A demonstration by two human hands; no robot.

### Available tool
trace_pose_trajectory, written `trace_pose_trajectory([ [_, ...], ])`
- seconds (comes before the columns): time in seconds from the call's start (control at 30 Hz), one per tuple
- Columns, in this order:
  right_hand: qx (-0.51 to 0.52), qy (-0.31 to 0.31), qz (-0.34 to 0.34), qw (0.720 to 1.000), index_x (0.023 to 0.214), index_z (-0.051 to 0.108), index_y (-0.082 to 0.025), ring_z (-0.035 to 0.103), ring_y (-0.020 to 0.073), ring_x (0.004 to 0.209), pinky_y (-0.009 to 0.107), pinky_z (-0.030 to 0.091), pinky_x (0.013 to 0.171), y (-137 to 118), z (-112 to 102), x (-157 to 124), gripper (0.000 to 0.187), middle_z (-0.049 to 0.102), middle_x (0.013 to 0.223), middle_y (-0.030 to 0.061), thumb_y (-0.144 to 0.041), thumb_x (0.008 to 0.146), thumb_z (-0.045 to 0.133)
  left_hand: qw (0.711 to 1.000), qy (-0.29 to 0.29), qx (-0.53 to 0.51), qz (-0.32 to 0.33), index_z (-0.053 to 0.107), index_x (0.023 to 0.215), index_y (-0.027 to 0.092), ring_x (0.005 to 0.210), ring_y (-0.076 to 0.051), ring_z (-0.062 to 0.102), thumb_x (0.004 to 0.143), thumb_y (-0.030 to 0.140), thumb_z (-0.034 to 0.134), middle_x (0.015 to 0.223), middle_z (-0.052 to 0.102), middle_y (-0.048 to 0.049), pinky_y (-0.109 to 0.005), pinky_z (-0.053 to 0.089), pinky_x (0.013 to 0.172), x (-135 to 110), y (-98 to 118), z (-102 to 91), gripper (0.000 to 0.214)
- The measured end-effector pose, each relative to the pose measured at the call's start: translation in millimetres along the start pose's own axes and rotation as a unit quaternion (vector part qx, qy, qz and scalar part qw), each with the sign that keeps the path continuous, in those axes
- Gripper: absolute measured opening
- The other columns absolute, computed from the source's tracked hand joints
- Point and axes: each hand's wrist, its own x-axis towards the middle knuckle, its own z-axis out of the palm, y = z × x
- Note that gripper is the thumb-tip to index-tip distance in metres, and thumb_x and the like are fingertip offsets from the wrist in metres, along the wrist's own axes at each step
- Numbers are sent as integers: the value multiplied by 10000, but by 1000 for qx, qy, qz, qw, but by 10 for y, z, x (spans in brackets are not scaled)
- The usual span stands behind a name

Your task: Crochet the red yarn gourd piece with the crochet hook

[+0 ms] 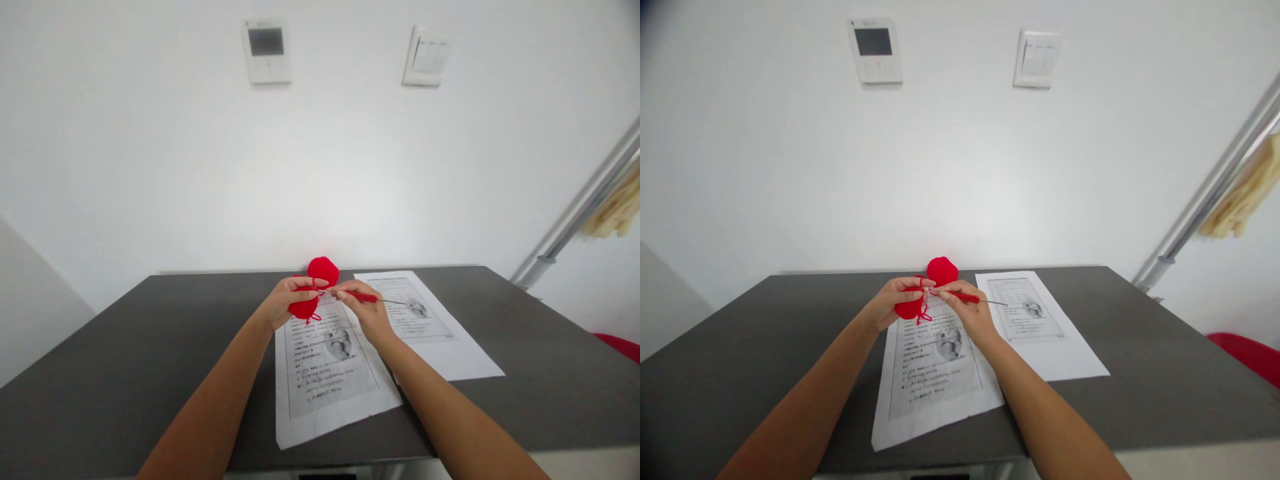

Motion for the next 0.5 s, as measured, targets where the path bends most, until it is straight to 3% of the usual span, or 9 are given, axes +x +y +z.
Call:
trace_pose_trajectory([
  [0.27,3,-96,-12,995,817,722,-225,666,193,870,353,505,836,-63,-133,69,62,729,865,38,-268,794,683,998,-54,-17,-23,727,883,83,531,-104,549,607,208,784,600,656,-55,-210,386,519,-1,-1,-49,309],
  [0.5,37,-68,24,997,782,720,-224,645,158,748,301,493,729,4,-126,53,42,703,762,10,-264,778,704,997,-50,28,-43,737,896,97,568,-92,543,566,217,812,668,673,-51,-211,384,564,-7,2,-96,359],
])
